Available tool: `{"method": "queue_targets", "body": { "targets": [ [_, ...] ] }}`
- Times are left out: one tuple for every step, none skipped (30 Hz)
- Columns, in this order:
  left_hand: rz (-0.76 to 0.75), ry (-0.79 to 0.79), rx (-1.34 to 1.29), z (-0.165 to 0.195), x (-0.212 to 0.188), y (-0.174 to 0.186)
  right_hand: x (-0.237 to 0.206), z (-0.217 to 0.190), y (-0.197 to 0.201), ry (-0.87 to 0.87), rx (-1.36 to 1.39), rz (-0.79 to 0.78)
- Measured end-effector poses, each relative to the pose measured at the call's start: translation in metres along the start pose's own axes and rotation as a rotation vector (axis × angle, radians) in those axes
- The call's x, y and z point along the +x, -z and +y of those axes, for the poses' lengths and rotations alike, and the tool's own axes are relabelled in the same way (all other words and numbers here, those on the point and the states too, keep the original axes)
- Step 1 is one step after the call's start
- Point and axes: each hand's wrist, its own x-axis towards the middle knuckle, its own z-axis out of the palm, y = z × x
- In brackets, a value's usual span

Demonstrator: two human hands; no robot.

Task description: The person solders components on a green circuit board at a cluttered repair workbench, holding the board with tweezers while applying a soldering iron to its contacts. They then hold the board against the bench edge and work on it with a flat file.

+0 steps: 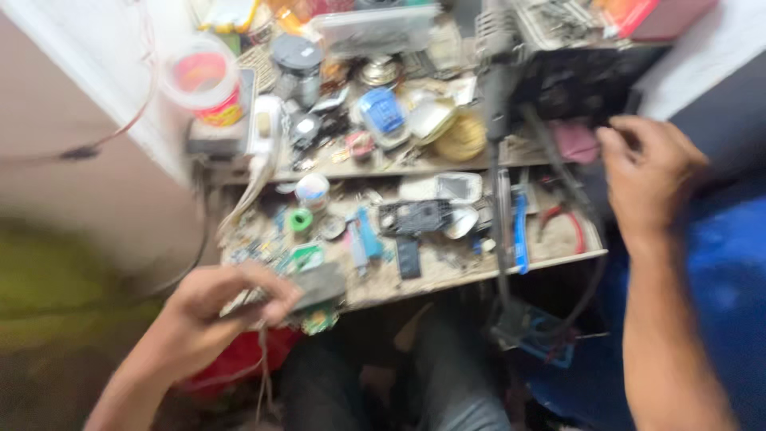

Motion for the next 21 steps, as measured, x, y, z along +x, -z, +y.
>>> {"method": "queue_targets", "body": {
  "targets": [
    [0.002, -0.055, -0.031, -0.002, -0.007, 0.001, 0.017, 0.004, -0.006, -0.002, -0.035, -0.008],
    [0.009, -0.104, -0.062, -0.006, -0.015, 0.003, 0.033, 0.009, -0.011, -0.004, -0.071, -0.017],
    [0.015, -0.053, -0.081, -0.011, -0.023, 0.005, 0.045, 0.011, -0.016, -0.04, -0.079, -0.023],
    [0.025, 0.002, -0.099, -0.018, -0.033, 0.007, 0.056, 0.016, -0.019, -0.02, -0.14, -0.007],
    [0.038, 0.06, -0.116, -0.026, -0.043, 0.01, 0.066, 0.021, -0.02, 0.0, -0.199, 0.007],
    [0.03, -0.086, -0.103, -0.038, -0.05, 0.011, 0.072, 0.027, -0.022, 0.02, -0.256, 0.019],
    [0.021, -0.229, -0.09, -0.05, -0.057, 0.011, 0.078, 0.032, -0.022, 0.033, -0.281, 0.008],
    [0.013, -0.37, -0.078, -0.063, -0.064, 0.011, 0.081, 0.038, -0.023, 0.046, -0.305, -0.006],
    [0.026, -0.382, -0.166, -0.076, -0.071, 0.01, 0.083, 0.043, -0.023, 0.058, -0.328, -0.021],
    [0.048, -0.391, -0.231, -0.088, -0.079, 0.009, 0.085, 0.048, -0.023, 0.055, -0.31, -0.046],
    [0.078, -0.404, -0.287, -0.098, -0.086, 0.007, 0.087, 0.052, -0.023, 0.051, -0.29, -0.071],
    [0.092, -0.39, -0.293, -0.108, -0.091, 0.004, 0.09, 0.054, -0.023, 0.047, -0.286, -0.083],
    [0.112, -0.379, -0.301, -0.116, -0.097, 0.001, 0.091, 0.056, -0.023, 0.043, -0.283, -0.094],
    [0.122, -0.372, -0.311, -0.122, -0.102, -0.003, 0.093, 0.058, -0.023, 0.039, -0.295, -0.093],
    [0.131, -0.358, -0.309, -0.125, -0.105, -0.004, 0.094, 0.059, -0.023, 0.036, -0.305, -0.093],
    [0.139, -0.346, -0.308, -0.127, -0.107, -0.005, 0.094, 0.057, -0.023, 0.024, -0.283, -0.107],
    [0.148, -0.339, -0.305, -0.129, -0.108, -0.007, 0.094, 0.055, -0.022, 0.014, -0.262, -0.121],
    [0.156, -0.322, -0.306, -0.131, -0.115, -0.008, 0.091, 0.05, -0.023, -0.012, -0.237, -0.13],
    [0.164, -0.312, -0.306, -0.132, -0.116, -0.009, 0.089, 0.047, -0.023, -0.038, -0.212, -0.139],
    [0.167, -0.305, -0.304, -0.132, -0.118, -0.01, 0.082, 0.04, -0.027, -0.079, -0.183, -0.141],
    [0.172, -0.297, -0.305, -0.132, -0.121, -0.012, 0.075, 0.034, -0.031, -0.119, -0.152, -0.145]
  ]
}}
